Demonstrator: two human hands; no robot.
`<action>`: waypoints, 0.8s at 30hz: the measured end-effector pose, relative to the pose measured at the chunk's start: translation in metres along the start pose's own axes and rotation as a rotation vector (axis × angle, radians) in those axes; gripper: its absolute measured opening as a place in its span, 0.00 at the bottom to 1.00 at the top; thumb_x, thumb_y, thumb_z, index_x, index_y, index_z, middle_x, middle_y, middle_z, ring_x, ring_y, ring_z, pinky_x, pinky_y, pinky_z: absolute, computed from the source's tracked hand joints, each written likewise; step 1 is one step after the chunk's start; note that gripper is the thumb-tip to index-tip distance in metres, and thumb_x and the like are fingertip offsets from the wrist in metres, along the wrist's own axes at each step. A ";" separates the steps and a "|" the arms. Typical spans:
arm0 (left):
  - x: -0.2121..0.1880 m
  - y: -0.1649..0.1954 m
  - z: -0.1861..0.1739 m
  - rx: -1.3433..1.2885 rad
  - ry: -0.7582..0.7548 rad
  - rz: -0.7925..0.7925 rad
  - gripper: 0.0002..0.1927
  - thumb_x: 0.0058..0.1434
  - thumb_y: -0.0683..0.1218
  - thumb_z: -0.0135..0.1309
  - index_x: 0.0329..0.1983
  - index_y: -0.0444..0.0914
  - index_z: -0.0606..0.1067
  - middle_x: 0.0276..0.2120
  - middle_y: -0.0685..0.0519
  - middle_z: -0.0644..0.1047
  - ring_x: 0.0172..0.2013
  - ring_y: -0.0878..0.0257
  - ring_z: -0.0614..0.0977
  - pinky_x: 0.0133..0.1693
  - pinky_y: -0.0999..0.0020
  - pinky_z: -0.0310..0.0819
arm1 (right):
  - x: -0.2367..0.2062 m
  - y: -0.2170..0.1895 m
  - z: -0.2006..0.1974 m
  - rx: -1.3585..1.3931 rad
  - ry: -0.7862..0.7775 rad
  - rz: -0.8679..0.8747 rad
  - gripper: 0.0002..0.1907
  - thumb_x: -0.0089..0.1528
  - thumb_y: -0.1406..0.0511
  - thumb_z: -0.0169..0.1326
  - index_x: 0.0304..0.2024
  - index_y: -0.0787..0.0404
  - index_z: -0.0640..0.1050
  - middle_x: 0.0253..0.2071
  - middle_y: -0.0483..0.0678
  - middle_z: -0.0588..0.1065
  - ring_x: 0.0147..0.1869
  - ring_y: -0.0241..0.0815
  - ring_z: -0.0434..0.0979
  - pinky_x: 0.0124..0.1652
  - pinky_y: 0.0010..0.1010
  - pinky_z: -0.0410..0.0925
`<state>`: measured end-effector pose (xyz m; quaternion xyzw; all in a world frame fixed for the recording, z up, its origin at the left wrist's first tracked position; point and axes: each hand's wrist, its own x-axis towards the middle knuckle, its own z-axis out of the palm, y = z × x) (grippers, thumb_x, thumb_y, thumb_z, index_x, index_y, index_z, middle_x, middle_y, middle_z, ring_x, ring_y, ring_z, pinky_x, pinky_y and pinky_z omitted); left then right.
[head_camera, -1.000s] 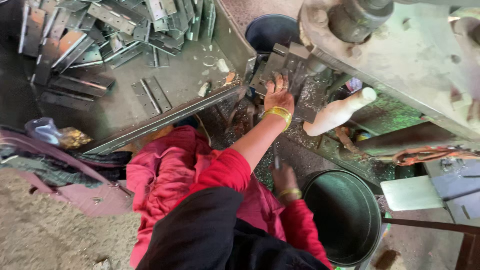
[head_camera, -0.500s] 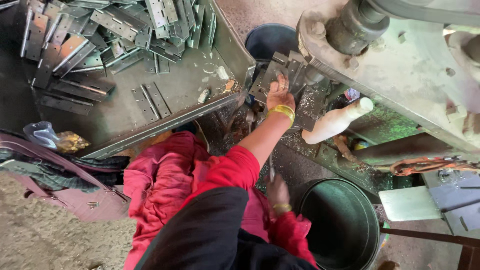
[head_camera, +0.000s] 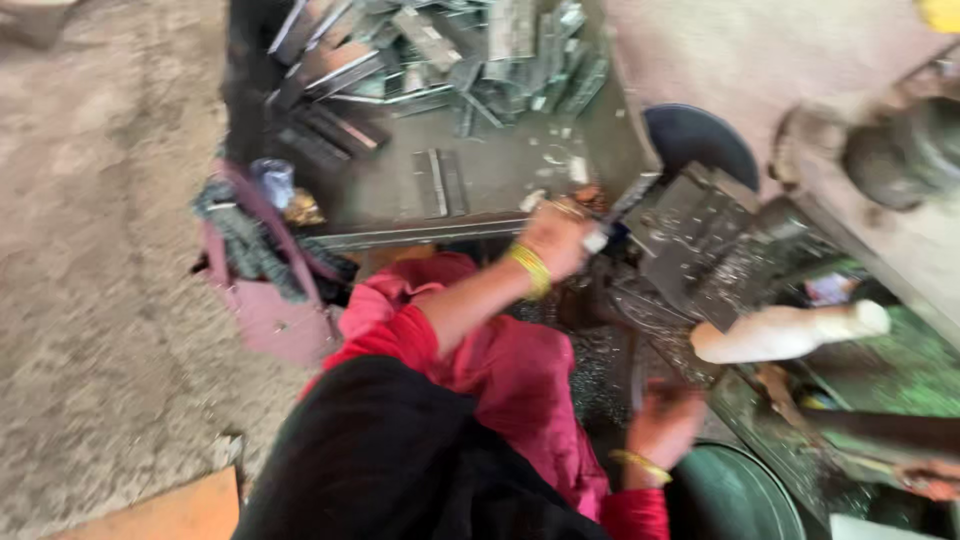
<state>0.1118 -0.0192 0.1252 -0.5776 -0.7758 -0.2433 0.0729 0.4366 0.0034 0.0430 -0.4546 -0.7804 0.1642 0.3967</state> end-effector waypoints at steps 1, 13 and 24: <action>-0.007 -0.034 -0.004 0.046 -0.174 -0.158 0.08 0.58 0.49 0.57 0.39 0.46 0.81 0.43 0.49 0.80 0.51 0.51 0.78 0.52 0.49 0.68 | 0.013 -0.016 -0.012 0.132 0.069 0.016 0.13 0.65 0.65 0.57 0.50 0.64 0.75 0.44 0.52 0.77 0.47 0.50 0.77 0.51 0.44 0.70; -0.010 -0.229 -0.003 0.353 0.011 -0.538 0.22 0.54 0.51 0.59 0.54 0.47 0.76 0.57 0.53 0.76 0.61 0.50 0.71 0.58 0.44 0.62 | 0.100 -0.107 -0.053 -0.269 0.065 -0.091 0.11 0.70 0.59 0.59 0.45 0.59 0.79 0.44 0.50 0.78 0.45 0.53 0.79 0.43 0.44 0.69; 0.006 -0.235 -0.017 0.323 -0.171 -0.848 0.32 0.57 0.67 0.56 0.56 0.41 0.78 0.61 0.50 0.73 0.66 0.50 0.64 0.59 0.50 0.60 | 0.102 -0.113 -0.055 -0.333 -0.017 -0.004 0.12 0.70 0.56 0.54 0.42 0.57 0.78 0.41 0.50 0.78 0.42 0.55 0.79 0.40 0.46 0.69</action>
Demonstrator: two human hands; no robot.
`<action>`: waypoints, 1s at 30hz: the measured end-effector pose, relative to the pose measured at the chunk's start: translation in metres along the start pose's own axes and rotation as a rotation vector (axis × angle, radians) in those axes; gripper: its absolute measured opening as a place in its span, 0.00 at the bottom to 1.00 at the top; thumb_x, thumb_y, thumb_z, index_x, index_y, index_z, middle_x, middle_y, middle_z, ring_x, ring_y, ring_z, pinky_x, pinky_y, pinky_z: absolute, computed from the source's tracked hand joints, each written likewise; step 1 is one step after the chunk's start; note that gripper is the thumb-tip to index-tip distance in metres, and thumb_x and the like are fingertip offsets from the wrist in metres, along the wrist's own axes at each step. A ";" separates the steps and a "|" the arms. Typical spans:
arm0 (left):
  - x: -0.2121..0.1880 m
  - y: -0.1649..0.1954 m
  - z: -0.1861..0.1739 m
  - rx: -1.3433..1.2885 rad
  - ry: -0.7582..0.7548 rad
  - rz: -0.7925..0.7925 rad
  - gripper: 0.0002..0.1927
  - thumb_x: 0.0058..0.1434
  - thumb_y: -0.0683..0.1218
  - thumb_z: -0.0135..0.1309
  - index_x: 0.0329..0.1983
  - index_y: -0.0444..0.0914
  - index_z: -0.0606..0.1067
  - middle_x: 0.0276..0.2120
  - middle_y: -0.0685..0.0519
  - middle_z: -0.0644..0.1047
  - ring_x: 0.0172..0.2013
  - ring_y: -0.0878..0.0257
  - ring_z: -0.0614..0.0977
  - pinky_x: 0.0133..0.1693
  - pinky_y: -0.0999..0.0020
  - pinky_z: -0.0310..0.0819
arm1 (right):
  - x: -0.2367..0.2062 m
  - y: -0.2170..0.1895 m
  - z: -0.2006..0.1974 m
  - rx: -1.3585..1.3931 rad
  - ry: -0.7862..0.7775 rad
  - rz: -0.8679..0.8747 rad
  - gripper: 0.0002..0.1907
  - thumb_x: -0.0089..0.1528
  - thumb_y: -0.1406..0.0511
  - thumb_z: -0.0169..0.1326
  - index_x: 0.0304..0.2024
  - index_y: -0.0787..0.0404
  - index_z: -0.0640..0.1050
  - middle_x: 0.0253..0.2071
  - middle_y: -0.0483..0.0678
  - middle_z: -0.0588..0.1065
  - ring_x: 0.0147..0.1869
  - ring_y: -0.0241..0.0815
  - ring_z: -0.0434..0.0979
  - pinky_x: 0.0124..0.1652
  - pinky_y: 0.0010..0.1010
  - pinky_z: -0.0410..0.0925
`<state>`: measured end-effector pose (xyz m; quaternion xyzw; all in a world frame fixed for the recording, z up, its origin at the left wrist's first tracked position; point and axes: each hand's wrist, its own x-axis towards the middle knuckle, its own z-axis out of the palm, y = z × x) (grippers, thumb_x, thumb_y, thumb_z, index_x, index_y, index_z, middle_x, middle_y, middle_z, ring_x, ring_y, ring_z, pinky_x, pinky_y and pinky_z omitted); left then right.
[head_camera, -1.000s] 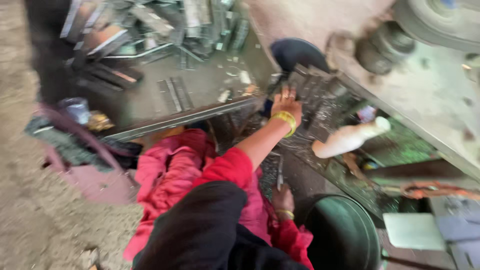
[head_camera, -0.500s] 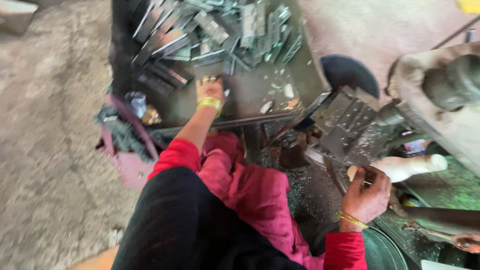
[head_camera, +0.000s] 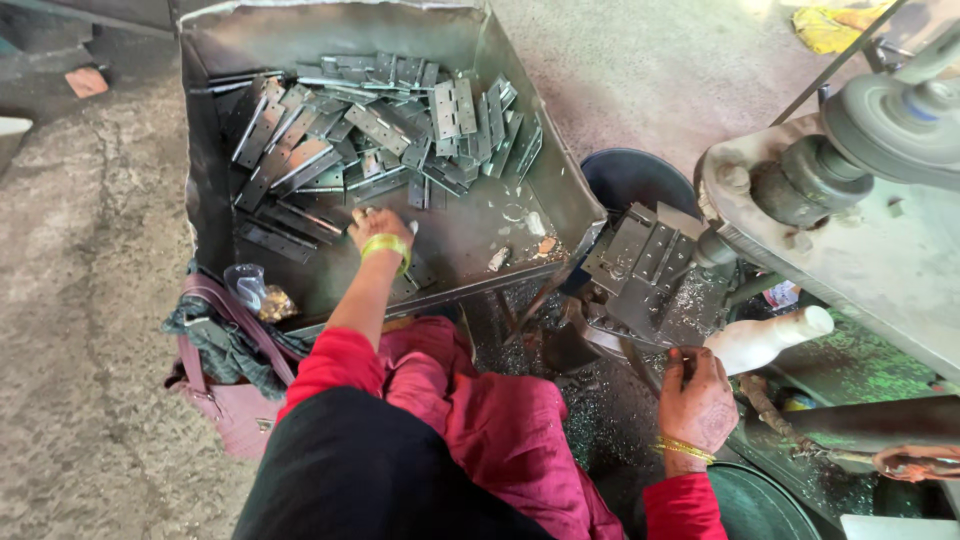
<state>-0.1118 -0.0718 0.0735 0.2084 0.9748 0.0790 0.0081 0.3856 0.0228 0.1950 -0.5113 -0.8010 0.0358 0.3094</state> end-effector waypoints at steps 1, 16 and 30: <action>-0.005 -0.003 0.001 0.053 0.046 0.032 0.32 0.57 0.66 0.56 0.55 0.41 0.78 0.61 0.50 0.73 0.66 0.49 0.63 0.58 0.47 0.59 | 0.000 0.000 0.000 -0.003 0.002 -0.003 0.12 0.70 0.56 0.54 0.42 0.57 0.78 0.41 0.50 0.78 0.42 0.55 0.79 0.40 0.46 0.69; -0.020 0.014 0.010 0.028 0.069 0.037 0.31 0.61 0.67 0.52 0.58 0.44 0.76 0.66 0.49 0.70 0.69 0.48 0.63 0.63 0.48 0.58 | 0.002 -0.003 -0.003 -0.062 -0.017 0.040 0.12 0.67 0.56 0.53 0.44 0.56 0.78 0.42 0.51 0.80 0.43 0.57 0.81 0.40 0.47 0.71; -0.013 0.019 -0.021 -0.031 -0.108 0.080 0.35 0.59 0.70 0.57 0.59 0.42 0.78 0.66 0.51 0.73 0.71 0.50 0.64 0.65 0.53 0.62 | 0.000 -0.002 0.001 -0.080 -0.021 0.032 0.13 0.68 0.55 0.53 0.43 0.56 0.78 0.42 0.51 0.80 0.43 0.56 0.81 0.41 0.46 0.71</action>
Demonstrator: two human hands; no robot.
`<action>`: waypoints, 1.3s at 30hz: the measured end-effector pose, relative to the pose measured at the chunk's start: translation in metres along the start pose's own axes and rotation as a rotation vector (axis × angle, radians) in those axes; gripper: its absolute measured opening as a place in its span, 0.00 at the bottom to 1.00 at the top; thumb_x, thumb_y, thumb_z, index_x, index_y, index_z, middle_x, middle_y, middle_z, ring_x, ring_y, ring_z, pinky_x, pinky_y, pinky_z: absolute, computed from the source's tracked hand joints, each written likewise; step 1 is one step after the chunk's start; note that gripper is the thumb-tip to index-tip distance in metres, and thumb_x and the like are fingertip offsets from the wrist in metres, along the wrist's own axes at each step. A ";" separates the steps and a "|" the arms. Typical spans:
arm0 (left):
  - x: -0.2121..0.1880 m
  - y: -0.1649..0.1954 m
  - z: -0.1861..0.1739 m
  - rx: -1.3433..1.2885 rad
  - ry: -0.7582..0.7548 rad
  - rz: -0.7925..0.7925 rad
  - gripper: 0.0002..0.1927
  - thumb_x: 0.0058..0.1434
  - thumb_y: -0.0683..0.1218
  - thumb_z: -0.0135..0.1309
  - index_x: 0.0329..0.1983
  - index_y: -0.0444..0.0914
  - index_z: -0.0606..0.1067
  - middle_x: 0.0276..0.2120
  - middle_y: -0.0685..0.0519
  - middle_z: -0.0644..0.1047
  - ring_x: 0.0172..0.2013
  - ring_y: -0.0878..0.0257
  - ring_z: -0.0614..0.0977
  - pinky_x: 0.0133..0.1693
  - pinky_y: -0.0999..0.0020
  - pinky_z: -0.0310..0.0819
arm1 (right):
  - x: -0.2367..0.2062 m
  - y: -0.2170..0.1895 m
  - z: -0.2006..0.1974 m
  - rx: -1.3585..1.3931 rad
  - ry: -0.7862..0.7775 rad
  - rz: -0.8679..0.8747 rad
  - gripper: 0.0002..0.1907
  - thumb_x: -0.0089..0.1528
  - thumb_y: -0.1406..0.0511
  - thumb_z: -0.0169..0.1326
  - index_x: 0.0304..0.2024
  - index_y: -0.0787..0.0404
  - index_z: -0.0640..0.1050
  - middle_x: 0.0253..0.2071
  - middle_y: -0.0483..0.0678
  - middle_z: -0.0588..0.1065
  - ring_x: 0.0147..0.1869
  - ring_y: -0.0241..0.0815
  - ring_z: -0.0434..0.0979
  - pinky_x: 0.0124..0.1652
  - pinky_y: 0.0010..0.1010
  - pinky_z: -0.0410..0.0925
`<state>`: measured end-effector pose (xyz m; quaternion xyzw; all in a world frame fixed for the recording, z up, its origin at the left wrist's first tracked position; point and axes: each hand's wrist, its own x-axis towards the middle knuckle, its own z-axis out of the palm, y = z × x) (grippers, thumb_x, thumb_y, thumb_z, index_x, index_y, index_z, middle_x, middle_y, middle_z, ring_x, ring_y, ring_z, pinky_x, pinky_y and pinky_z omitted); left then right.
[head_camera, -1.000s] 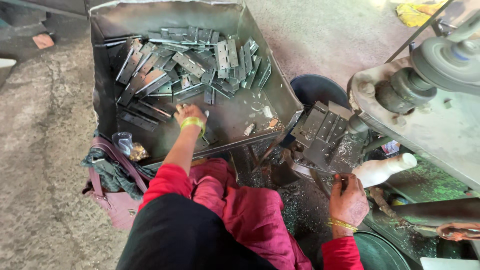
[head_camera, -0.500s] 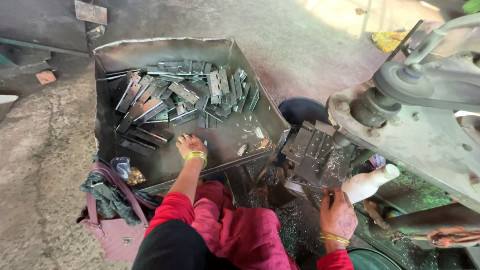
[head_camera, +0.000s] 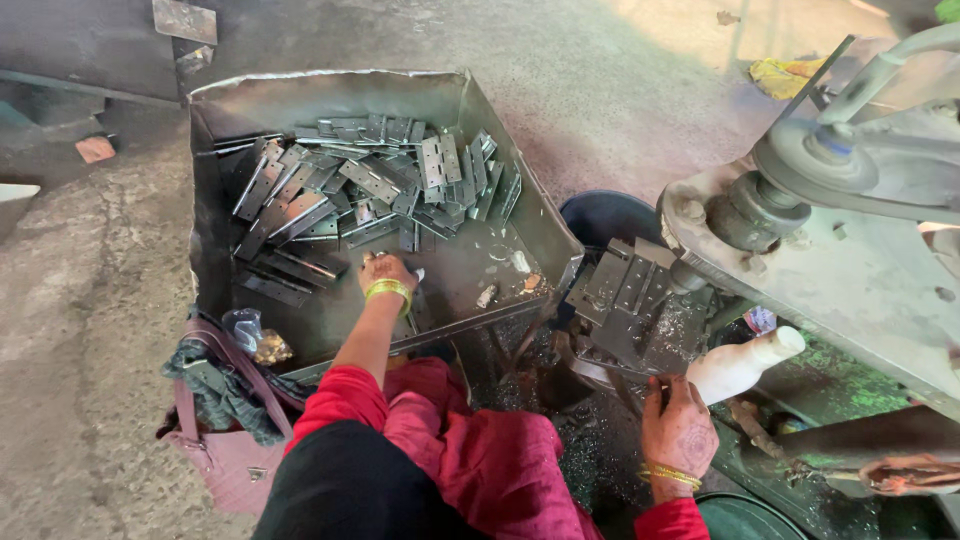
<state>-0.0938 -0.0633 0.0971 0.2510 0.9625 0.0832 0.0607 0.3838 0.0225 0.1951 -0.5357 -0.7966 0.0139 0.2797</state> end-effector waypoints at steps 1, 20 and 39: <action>0.003 -0.002 -0.005 0.033 -0.003 0.008 0.36 0.57 0.70 0.58 0.59 0.42 0.77 0.66 0.51 0.71 0.71 0.50 0.62 0.65 0.52 0.60 | 0.000 0.000 0.000 0.012 -0.003 0.003 0.12 0.68 0.56 0.53 0.43 0.57 0.78 0.42 0.51 0.80 0.43 0.56 0.81 0.41 0.47 0.71; -0.144 0.122 -0.075 -0.274 0.238 0.655 0.19 0.55 0.48 0.62 0.50 0.39 0.75 0.35 0.42 0.82 0.40 0.42 0.83 0.42 0.46 0.75 | -0.008 0.009 0.008 0.067 -0.010 -0.049 0.11 0.67 0.58 0.55 0.40 0.59 0.77 0.39 0.53 0.79 0.41 0.60 0.80 0.38 0.49 0.70; -0.237 0.280 0.043 0.127 -0.142 0.815 0.17 0.70 0.45 0.42 0.55 0.40 0.79 0.66 0.52 0.71 0.70 0.57 0.65 0.63 0.53 0.57 | -0.029 0.043 0.035 0.121 -0.352 0.070 0.19 0.63 0.55 0.57 0.51 0.58 0.74 0.44 0.59 0.79 0.48 0.66 0.79 0.43 0.55 0.69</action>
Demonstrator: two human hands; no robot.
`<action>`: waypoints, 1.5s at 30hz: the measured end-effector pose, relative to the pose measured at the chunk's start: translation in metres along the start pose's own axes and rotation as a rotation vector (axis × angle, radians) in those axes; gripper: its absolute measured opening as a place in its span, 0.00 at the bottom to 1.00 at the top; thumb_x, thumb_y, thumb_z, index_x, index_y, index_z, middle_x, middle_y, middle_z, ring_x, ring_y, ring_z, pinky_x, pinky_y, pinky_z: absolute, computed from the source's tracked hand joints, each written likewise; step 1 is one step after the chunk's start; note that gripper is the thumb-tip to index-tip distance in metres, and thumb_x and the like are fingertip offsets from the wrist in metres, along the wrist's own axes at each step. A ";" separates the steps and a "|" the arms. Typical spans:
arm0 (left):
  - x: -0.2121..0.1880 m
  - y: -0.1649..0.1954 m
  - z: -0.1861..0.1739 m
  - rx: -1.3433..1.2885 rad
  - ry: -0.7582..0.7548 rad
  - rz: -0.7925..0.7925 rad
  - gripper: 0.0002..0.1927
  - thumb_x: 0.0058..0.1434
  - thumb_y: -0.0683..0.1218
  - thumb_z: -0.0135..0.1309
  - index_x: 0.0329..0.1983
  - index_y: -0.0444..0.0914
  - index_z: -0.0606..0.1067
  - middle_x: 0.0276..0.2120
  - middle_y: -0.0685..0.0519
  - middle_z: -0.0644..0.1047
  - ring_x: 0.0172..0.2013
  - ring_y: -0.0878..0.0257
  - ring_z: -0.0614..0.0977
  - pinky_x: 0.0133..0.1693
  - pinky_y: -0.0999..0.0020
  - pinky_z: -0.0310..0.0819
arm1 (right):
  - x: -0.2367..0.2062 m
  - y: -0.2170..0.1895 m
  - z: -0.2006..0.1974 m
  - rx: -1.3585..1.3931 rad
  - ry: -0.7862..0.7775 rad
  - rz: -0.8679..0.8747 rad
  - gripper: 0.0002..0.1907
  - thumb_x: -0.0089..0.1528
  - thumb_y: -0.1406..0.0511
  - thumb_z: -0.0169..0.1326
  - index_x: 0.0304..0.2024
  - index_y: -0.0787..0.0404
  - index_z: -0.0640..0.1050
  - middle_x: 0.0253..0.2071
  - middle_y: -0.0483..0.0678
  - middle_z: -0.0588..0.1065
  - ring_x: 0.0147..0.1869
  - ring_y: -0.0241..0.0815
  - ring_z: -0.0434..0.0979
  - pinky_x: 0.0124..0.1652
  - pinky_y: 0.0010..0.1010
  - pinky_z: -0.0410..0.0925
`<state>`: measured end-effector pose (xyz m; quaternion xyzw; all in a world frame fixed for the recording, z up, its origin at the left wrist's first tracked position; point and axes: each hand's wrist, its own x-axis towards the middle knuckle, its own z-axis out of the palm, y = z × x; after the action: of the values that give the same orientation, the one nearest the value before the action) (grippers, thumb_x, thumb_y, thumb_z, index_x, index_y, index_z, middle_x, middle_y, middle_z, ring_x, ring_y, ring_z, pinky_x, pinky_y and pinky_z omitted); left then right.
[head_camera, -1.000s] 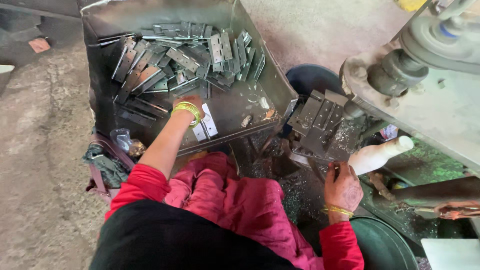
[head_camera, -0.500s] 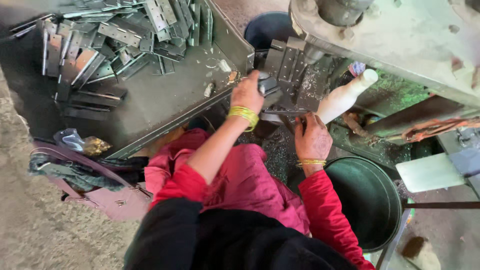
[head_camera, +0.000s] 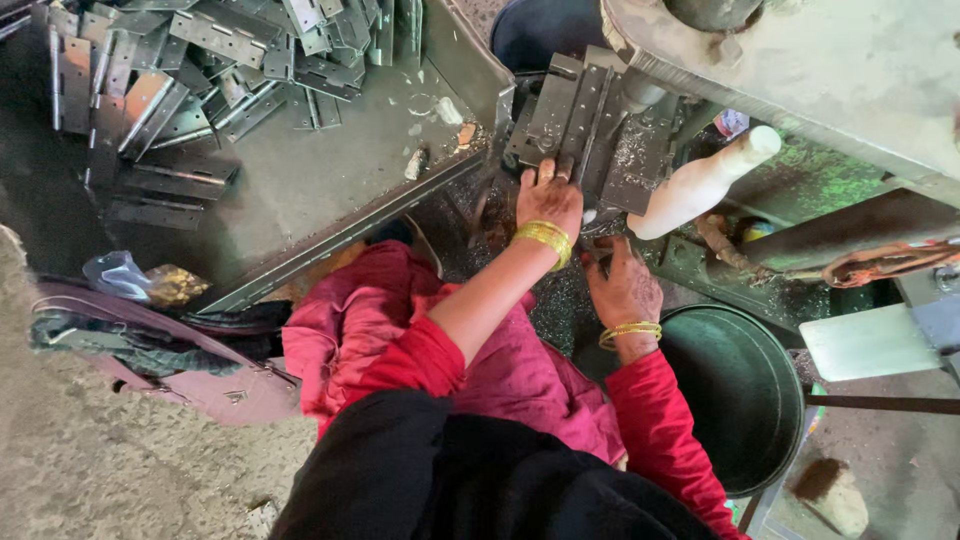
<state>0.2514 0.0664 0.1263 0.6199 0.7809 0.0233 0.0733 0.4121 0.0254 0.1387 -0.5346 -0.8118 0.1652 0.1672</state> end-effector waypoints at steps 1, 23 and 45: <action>0.009 0.000 0.000 0.001 0.108 -0.009 0.18 0.68 0.45 0.41 0.55 0.39 0.79 0.68 0.51 0.69 0.70 0.56 0.63 0.62 0.53 0.56 | 0.001 0.012 0.010 -0.017 -0.045 0.018 0.22 0.63 0.54 0.57 0.54 0.59 0.73 0.43 0.61 0.79 0.47 0.67 0.79 0.43 0.55 0.69; 0.040 -0.017 0.020 0.058 0.035 0.046 0.23 0.66 0.49 0.37 0.58 0.43 0.76 0.72 0.53 0.61 0.72 0.53 0.58 0.65 0.51 0.50 | -0.037 0.134 0.185 0.295 -0.250 0.220 0.19 0.62 0.56 0.57 0.41 0.67 0.76 0.35 0.69 0.78 0.41 0.70 0.81 0.37 0.51 0.71; 0.064 -0.016 0.063 0.055 0.191 -0.054 0.27 0.64 0.43 0.35 0.64 0.35 0.73 0.76 0.48 0.51 0.73 0.61 0.54 0.54 0.63 0.58 | -0.030 0.116 0.155 0.133 -0.235 0.226 0.23 0.63 0.50 0.55 0.45 0.64 0.74 0.42 0.68 0.77 0.50 0.71 0.76 0.46 0.58 0.68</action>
<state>0.2312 0.1210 0.0562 0.5954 0.8011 0.0589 -0.0180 0.4478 0.0272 -0.0533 -0.5873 -0.7477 0.2977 0.0863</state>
